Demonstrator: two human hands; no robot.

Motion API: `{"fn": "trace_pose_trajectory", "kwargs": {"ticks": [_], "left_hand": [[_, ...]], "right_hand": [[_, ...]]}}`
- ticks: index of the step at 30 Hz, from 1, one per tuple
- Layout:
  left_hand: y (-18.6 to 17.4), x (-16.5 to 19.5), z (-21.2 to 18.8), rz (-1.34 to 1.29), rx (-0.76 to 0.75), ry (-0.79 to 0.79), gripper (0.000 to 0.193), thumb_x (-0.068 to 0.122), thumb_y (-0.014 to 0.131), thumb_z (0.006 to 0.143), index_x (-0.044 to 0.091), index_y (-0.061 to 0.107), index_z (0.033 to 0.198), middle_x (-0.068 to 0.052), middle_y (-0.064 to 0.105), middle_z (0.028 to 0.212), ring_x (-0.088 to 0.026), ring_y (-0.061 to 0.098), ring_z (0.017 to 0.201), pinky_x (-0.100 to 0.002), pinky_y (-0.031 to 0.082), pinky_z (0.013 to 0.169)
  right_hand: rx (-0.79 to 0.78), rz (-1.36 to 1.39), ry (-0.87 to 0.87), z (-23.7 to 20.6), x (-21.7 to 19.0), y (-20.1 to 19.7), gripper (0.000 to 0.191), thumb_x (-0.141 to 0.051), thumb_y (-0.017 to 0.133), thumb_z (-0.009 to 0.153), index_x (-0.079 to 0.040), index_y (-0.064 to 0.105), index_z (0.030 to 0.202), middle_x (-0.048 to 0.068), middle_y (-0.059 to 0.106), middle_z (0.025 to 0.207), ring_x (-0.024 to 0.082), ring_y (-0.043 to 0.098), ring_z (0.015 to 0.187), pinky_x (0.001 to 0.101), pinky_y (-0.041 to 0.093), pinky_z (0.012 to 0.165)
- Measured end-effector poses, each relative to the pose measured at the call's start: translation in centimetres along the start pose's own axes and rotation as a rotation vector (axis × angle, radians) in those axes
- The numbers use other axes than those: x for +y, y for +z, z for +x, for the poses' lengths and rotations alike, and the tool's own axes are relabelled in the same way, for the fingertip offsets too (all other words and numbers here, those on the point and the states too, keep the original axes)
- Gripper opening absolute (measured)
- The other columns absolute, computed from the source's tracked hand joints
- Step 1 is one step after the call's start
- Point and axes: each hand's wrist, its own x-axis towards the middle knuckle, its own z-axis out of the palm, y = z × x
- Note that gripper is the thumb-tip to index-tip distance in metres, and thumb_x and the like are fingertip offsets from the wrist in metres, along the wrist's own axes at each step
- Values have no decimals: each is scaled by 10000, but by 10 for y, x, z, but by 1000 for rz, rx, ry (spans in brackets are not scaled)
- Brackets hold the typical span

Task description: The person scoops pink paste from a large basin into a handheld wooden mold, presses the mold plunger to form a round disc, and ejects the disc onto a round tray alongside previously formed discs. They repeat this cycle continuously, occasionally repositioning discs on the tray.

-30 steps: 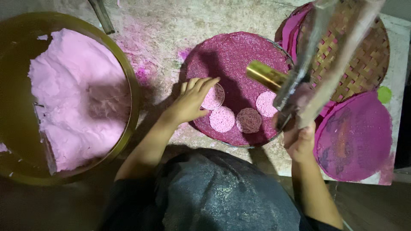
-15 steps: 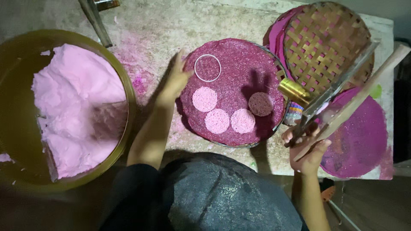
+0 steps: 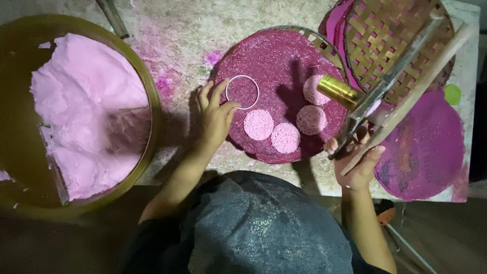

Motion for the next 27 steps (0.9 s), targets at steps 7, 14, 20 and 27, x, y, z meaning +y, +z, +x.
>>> {"fn": "trace_pose_trajectory", "kwargs": {"ticks": [7, 14, 20, 27], "left_hand": [[5, -1, -1, -71, -33, 35, 348, 193, 762, 910, 140, 661, 1238, -91, 425, 1588, -356, 367, 1475, -562, 256, 1237], [1, 6, 84, -1999, -238, -298, 870, 677, 464, 972, 35, 406, 1556, -150, 463, 1581, -295, 474, 1474, -462, 362, 1281], [-25, 29, 121, -2393, 64, -322, 589, 692, 407, 1003, 121, 523, 917, -16, 530, 806, -191, 535, 800, -411, 463, 938], [-43, 6, 126, -2396, 247, -219, 484, 615, 416, 1002, 176, 472, 807, 46, 446, 709, -136, 467, 685, -377, 462, 825]], "right_hand": [[-102, -208, 37, 18, -5, 28, 769, -787, 480, 983, -105, 473, 1338, 68, 557, 989, 205, 529, 864, 380, 439, 764], [-563, -664, 617, 95, -14, 48, 817, -741, 387, 968, 21, 633, 1134, 70, 680, 882, 166, 646, 766, 318, 547, 686], [-540, -1043, 862, 149, -42, 105, 777, -691, 342, 978, 3, 690, 1006, 97, 671, 786, 214, 615, 697, 385, 514, 643], [-592, -1534, 491, 159, -34, 159, 745, -625, 350, 1001, 17, 697, 1151, 179, 691, 764, 306, 705, 766, 475, 539, 778]]}}
